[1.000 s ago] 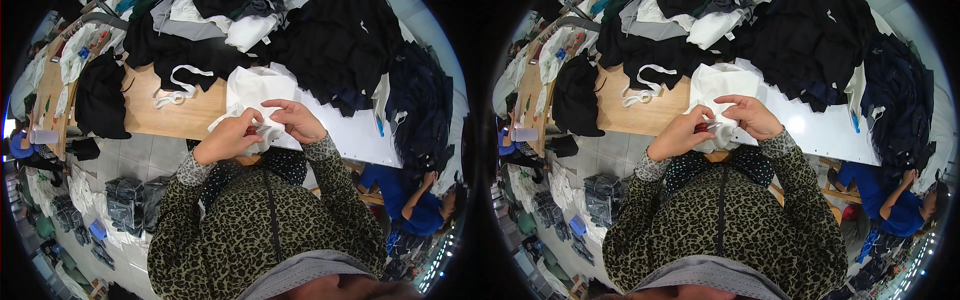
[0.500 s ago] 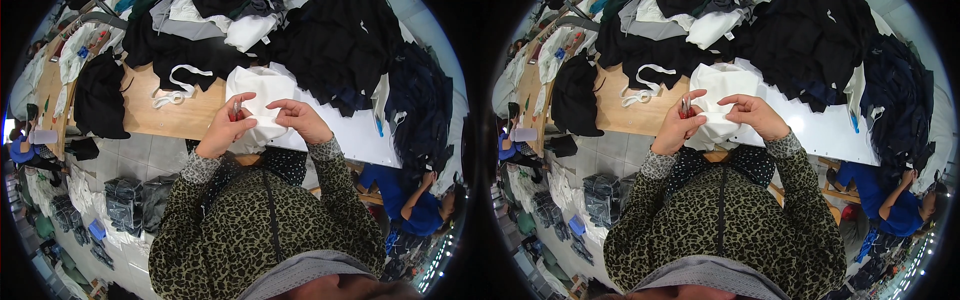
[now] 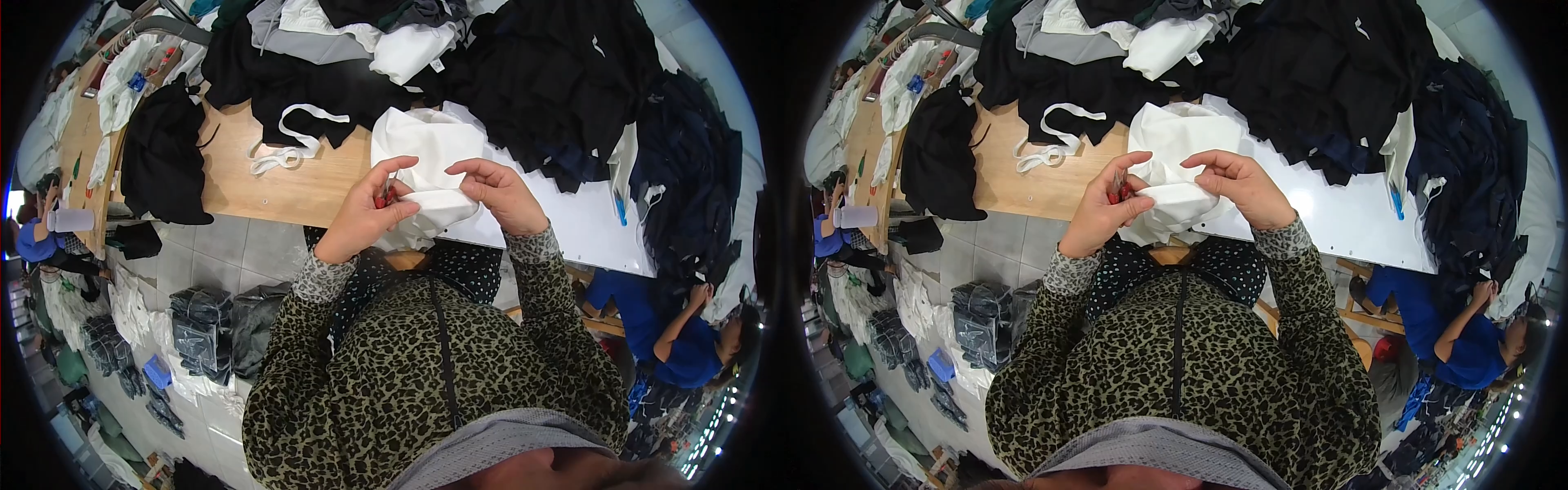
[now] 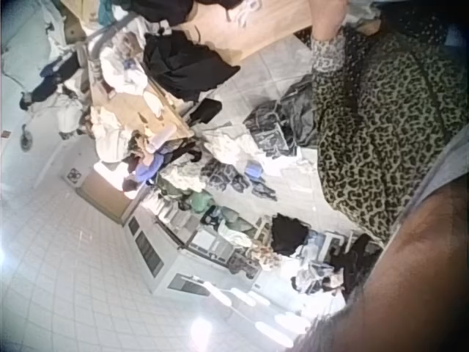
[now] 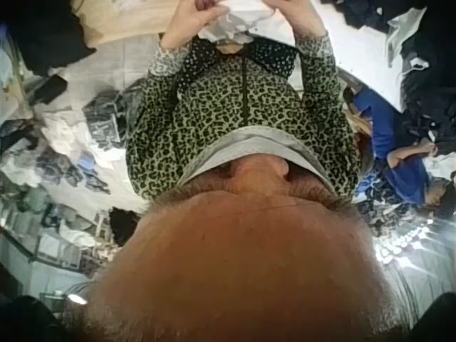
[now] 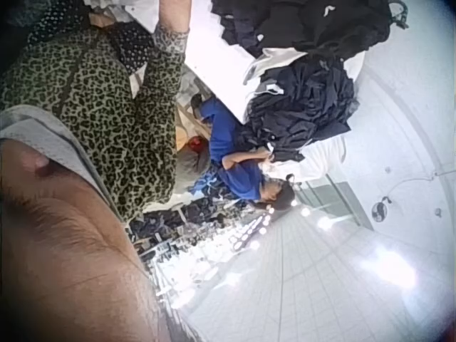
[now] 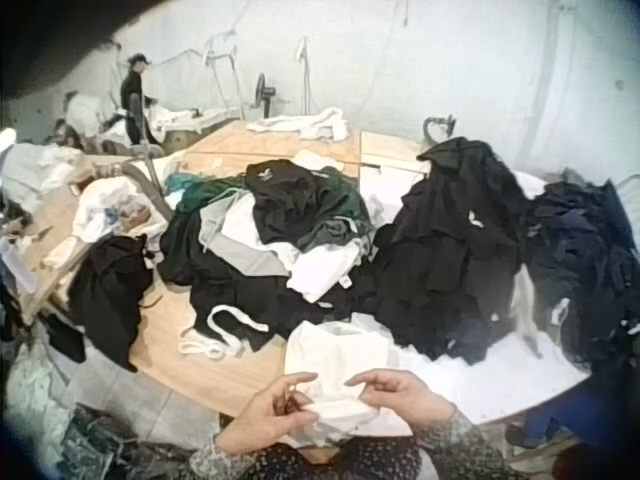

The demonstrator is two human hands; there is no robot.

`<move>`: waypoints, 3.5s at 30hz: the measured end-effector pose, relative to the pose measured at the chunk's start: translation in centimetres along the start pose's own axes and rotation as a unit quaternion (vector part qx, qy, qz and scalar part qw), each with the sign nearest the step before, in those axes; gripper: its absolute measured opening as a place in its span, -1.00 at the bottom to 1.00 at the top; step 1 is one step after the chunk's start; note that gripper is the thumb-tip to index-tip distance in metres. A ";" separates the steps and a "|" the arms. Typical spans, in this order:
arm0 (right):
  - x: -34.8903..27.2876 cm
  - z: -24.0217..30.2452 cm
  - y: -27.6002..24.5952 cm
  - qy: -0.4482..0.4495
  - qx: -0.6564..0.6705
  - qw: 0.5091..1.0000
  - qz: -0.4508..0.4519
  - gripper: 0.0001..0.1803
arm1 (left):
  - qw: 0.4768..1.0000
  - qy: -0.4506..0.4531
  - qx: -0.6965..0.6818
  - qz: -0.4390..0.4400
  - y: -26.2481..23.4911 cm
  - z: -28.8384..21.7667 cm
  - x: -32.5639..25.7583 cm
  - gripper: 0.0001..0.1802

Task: Trimming loose threads from white fabric garments using small snips in a factory setting.

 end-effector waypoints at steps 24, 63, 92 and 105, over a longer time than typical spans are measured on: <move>0.6 0.2 1.2 0.032 0.036 0.998 0.027 -0.58 | 0.996 -0.022 -0.074 -0.048 0.5 -0.4 1.4 -0.38; 0.4 -1.0 1.1 -0.019 0.055 0.998 -0.031 -0.66 | 0.997 -0.030 -0.058 -0.031 2.5 0.2 2.5 -0.20; 0.7 -5.4 3.5 -0.233 0.141 0.903 -0.333 -0.78 | 0.731 0.335 0.574 -0.155 3.4 4.3 0.5 -0.53; 0.0 -5.3 3.4 -0.250 0.290 0.886 -0.264 -0.65 | 0.732 0.346 0.567 -0.149 3.9 4.9 0.3 -0.56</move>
Point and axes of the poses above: each hand's wrist, its own x-axis towards the middle knuckle, its own y-axis out of the palm, z = x × y, the point moved 1 cm from there along x, towards the middle knuckle, and after that the axes turned 11 degrees about z, right-handed, at the moved point
